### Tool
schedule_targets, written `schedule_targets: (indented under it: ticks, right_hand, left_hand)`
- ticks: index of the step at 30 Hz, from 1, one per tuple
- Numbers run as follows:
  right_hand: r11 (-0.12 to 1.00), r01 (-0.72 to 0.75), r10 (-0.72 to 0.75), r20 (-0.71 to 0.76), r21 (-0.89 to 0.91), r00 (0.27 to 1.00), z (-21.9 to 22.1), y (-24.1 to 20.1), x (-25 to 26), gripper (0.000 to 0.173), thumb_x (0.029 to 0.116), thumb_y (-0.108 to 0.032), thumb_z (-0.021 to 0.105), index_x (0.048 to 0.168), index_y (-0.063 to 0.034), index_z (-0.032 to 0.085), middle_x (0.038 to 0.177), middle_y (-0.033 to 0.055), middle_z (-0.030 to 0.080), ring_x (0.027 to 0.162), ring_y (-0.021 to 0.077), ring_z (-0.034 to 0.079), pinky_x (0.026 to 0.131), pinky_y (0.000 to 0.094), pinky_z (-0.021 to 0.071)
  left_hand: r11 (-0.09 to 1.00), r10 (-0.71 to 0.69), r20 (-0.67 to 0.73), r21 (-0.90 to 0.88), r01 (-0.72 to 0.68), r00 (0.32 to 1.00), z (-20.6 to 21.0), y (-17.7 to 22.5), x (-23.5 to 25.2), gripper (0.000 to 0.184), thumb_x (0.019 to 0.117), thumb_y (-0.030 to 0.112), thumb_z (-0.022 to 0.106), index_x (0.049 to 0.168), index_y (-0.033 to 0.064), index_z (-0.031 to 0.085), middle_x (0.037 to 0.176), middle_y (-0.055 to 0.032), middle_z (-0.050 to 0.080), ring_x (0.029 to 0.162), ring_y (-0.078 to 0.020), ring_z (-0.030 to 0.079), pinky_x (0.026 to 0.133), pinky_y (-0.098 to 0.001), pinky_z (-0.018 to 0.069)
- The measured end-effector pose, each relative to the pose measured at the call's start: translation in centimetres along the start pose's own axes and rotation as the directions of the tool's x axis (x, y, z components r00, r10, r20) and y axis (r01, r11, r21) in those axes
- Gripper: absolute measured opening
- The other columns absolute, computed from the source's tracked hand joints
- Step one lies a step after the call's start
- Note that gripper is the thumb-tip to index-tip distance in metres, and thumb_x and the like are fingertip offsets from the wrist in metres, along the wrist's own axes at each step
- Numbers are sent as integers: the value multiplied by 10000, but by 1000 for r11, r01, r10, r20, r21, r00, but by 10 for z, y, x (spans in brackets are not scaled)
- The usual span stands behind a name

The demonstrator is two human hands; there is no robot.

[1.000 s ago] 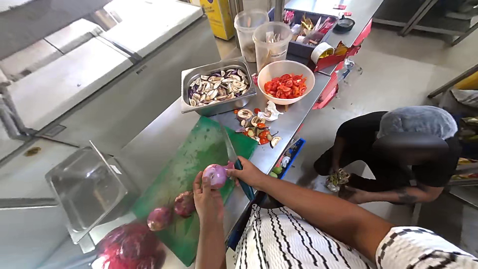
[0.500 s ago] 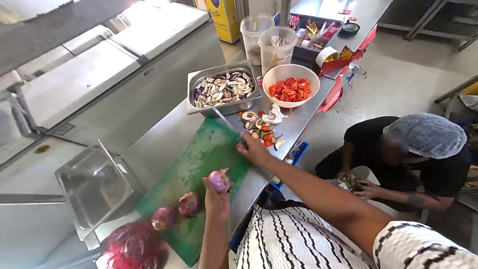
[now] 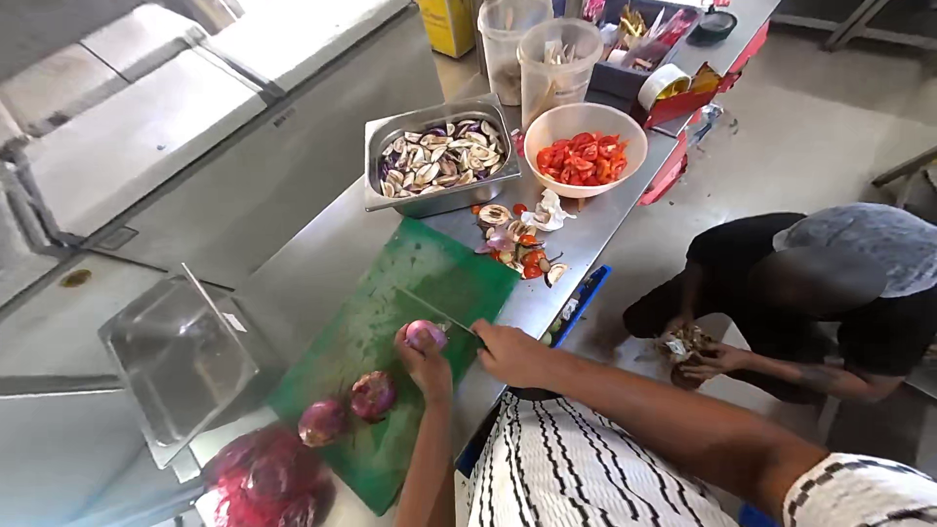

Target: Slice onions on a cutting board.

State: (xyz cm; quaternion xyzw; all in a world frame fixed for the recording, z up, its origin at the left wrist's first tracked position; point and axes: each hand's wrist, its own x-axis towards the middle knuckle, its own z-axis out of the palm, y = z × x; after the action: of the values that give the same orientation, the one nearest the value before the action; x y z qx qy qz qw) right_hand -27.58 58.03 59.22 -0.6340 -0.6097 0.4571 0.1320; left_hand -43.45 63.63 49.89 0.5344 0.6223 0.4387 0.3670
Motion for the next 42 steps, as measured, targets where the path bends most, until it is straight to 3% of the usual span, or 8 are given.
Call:
schedule_targets:
  ticks: [4, 12, 17, 20, 25, 31, 35, 42]
  right_hand:
    - [998, 9, -4, 87, -61, 996, 13, -1, 3, 353, 1097, -152, 439, 1426, -26, 450, 1127, 224, 665, 1029, 381, 693, 885, 531, 559]
    - [992, 15, 4, 148, -125, 989, 27, -1, 7, 417, 1073, -94, 461, 1479, -25, 405, 1254, 247, 600, 1052, 402, 679, 879, 529, 568]
    - [985, 19, 7, 150, -169, 989, 24, -13, 14, 374, 1060, -80, 496, 1427, -59, 427, 1076, 204, 647, 973, 377, 698, 812, 517, 584]
    - [984, -5, 32, 148, -180, 988, 24, -19, 19, 422, 1052, -71, 516, 1461, -67, 414, 1097, 214, 646, 985, 391, 697, 808, 530, 589]
    - [988, -16, 40, 152, -156, 988, 20, -17, 10, 318, 1070, -68, 466, 1385, -26, 464, 1085, 229, 664, 1012, 407, 697, 826, 555, 580]
    - [991, -9, 26, 128, -135, 991, 22, -17, 24, 355, 1059, -82, 511, 1407, -54, 450, 1059, 210, 672, 983, 395, 703, 813, 551, 584]
    - [992, -49, 65, 138, -118, 988, 18, -8, 11, 333, 1065, -107, 497, 1391, -59, 446, 1016, 189, 681, 952, 375, 710, 811, 535, 580]
    - [982, -30, 55, 129, -186, 990, 26, -18, 6, 301, 1063, -110, 494, 1357, -54, 456, 1010, 180, 663, 930, 365, 709, 776, 515, 586]
  left_hand:
    - [999, 42, -2, -10, -42, 999, -1, -6, 1, 539, 1103, 370, 372, 1482, -14, 363, 1289, -193, 582, 1150, -200, 620, 1006, -387, 515]
    - [999, 30, -55, -21, -31, 998, 4, -4, 1, 480, 1108, 313, 349, 1447, -24, 387, 1272, -158, 573, 1141, -151, 609, 1005, -348, 510]
    - [998, 42, -36, -48, -43, 998, 3, -10, 3, 507, 1111, 365, 324, 1436, -19, 387, 1210, -122, 588, 1088, -113, 624, 971, -320, 529]
    - [995, 17, -42, -99, -21, 999, 3, -8, 2, 496, 1112, 371, 329, 1432, -3, 395, 1188, -101, 605, 1069, -111, 643, 954, -325, 550]
    - [987, 97, -29, -128, -100, 995, 5, -5, 2, 524, 1109, 337, 318, 1410, -90, 363, 1156, -126, 592, 1064, -109, 629, 971, -311, 536]
    - [985, 133, -57, -104, -138, 989, 5, -9, 4, 504, 1112, 316, 329, 1404, -92, 370, 1184, -128, 587, 1090, -104, 625, 992, -305, 530]
    - [995, 97, -63, -9, -97, 993, 5, -7, 2, 524, 1113, 318, 316, 1439, -89, 371, 1279, -186, 562, 1171, -150, 596, 1044, -326, 489]
    - [992, 96, -62, -72, -100, 993, 5, -10, 4, 481, 1113, 311, 338, 1410, -63, 395, 1201, -120, 574, 1089, -81, 617, 989, -278, 518]
